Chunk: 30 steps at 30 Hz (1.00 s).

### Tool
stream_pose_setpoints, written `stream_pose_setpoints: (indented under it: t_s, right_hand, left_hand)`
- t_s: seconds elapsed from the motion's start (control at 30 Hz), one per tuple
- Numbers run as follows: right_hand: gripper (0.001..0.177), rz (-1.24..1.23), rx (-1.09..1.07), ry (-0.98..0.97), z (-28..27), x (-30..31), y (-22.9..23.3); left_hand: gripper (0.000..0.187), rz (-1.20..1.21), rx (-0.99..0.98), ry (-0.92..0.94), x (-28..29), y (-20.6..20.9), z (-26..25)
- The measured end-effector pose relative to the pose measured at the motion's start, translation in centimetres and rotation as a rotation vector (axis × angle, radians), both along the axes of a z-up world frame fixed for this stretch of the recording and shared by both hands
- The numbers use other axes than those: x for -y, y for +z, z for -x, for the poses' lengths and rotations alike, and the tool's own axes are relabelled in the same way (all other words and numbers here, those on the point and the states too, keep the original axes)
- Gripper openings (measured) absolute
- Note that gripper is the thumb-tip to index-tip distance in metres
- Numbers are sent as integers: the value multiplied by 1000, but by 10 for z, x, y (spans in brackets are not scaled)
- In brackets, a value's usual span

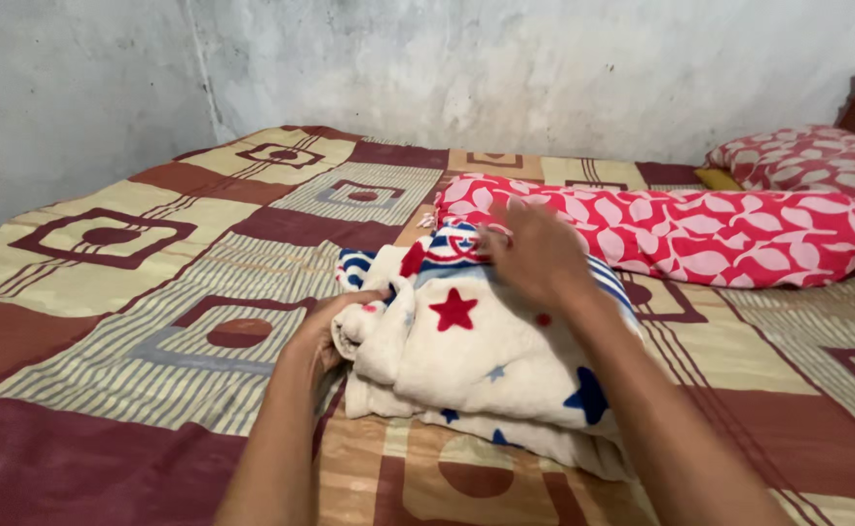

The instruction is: The person folds two blankets on a bed, smoothing them with their hands and rolling one before folding it into a bundle.

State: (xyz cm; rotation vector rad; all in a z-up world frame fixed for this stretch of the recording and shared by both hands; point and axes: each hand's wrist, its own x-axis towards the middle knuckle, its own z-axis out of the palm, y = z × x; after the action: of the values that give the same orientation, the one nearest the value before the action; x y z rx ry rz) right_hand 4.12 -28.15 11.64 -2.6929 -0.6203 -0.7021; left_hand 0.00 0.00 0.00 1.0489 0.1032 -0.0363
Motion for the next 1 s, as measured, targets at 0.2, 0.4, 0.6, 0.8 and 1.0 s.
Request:
stream_pose_setpoints:
  t_s: [0.2, 0.4, 0.6, 0.8, 1.0]
  right_hand:
    - [68, 303, -28, -3, -5, -19, -82]
    - [65, 324, -69, -58, -6, -18, -89]
    - [80, 356, -52, 7, -12, -6, -85]
    - [82, 211, -247, -169, -16, 28, -63]
    - [77, -193, -440, -195, -24, 85, -69]
  left_hand:
    - [28, -1052, -21, 706, -8, 40, 21]
    - [20, -1717, 606, 788, 116, 67, -9]
    - [58, -1782, 399, 142, 150, 60, -42]
    - [68, -1790, 86, 168, 102, 41, -23]
    - [77, -1643, -82, 174, 106, 50, -19]
